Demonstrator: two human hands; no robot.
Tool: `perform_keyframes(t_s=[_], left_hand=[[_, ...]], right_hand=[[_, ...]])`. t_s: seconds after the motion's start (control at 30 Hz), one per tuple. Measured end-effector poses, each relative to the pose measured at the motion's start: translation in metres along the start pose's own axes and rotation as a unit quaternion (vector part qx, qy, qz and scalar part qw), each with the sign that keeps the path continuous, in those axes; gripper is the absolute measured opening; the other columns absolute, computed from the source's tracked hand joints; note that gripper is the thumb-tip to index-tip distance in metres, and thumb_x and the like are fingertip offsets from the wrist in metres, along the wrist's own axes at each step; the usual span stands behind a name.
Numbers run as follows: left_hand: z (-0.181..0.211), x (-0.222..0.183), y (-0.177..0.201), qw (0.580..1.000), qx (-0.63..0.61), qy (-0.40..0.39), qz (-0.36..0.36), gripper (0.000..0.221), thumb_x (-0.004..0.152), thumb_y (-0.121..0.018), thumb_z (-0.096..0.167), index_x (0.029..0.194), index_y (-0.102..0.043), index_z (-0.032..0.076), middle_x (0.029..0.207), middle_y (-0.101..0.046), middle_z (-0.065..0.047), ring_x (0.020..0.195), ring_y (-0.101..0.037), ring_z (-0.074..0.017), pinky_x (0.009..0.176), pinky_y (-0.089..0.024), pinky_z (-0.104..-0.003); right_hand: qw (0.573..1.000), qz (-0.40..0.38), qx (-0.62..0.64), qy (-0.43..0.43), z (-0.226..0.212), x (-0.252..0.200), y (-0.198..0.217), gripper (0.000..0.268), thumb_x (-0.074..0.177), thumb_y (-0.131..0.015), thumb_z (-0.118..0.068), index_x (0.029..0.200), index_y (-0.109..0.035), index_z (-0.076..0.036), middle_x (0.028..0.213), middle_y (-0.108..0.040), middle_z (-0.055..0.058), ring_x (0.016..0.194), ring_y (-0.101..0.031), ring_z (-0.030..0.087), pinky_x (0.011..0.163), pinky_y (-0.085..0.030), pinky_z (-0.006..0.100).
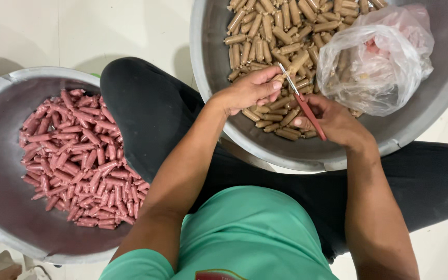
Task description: The person sits cross-legged on the floor and uses scissors to cut small brown sausages from a large metal bowl into smaller pieces. The cut pieces are placed into a second metal bowl to the left. The person handles the sausages one at a time, cutting them repeatedly throughout the clip.
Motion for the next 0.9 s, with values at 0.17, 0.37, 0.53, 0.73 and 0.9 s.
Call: perform_keyframes(t_s=[0.17,0.37,0.53,0.73,0.9], left_hand=[[0.003,0.0,-0.002,1.0,-0.003,-0.01,0.006,0.029,0.107,-0.054,0.02,0.134,-0.055,0.01,0.074,-0.058,-0.005,0.051,-0.048,-0.0075,0.049,-0.036,-0.017],[0.039,-0.009,0.002,0.999,-0.005,0.048,0.023,0.034,0.11,-0.047,0.021,0.141,-0.053,0.008,0.075,-0.061,-0.001,0.052,-0.05,-0.007,0.048,-0.042,-0.018],[0.003,0.005,0.039,0.964,-0.113,-0.059,0.234,0.039,0.105,-0.059,0.028,0.14,-0.056,0.011,0.116,-0.072,-0.018,0.102,-0.072,-0.0283,0.087,-0.059,-0.041],[-0.01,0.015,0.023,0.974,0.041,0.028,0.222,0.03,0.107,-0.049,0.022,0.136,-0.055,0.015,0.084,-0.067,-0.002,0.067,-0.064,-0.0111,0.056,-0.051,-0.02],[0.02,0.005,0.009,0.979,0.117,0.091,0.141,0.036,0.106,-0.052,0.03,0.14,-0.05,0.019,0.08,-0.058,0.006,0.057,-0.048,-0.0025,0.048,-0.042,-0.016]], right_hand=[[0.998,0.008,0.057,-0.017,0.014,0.001,-0.001,0.032,0.086,-0.085,-0.019,0.109,-0.069,-0.004,0.082,-0.066,0.012,0.071,-0.066,0.018,0.062,-0.061,0.031],[0.997,0.044,0.065,-0.011,0.015,-0.001,0.009,0.035,0.084,-0.087,-0.018,0.108,-0.069,0.0,0.082,-0.065,0.016,0.066,-0.064,0.019,0.058,-0.062,0.033],[0.999,0.024,0.04,0.008,0.005,-0.002,0.006,0.036,0.082,-0.088,-0.024,0.101,-0.07,0.0,0.075,-0.063,0.013,0.062,-0.064,0.019,0.053,-0.059,0.032],[0.998,0.013,-0.02,-0.065,-0.003,-0.005,0.002,0.051,0.08,-0.082,-0.028,0.124,-0.068,-0.006,0.098,-0.07,0.012,0.082,-0.066,0.021,0.071,-0.059,0.036],[0.997,-0.011,-0.036,-0.063,0.008,0.002,0.004,0.043,0.085,-0.077,-0.026,0.125,-0.068,-0.011,0.1,-0.071,0.002,0.085,-0.059,0.009,0.071,-0.05,0.024]])
Point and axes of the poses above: each hand's wrist, its own x-axis towards the middle knuckle, its own y-axis out of the back of the hand, z = x × y, the point moved 5 cm from there along x, towards the middle knuckle
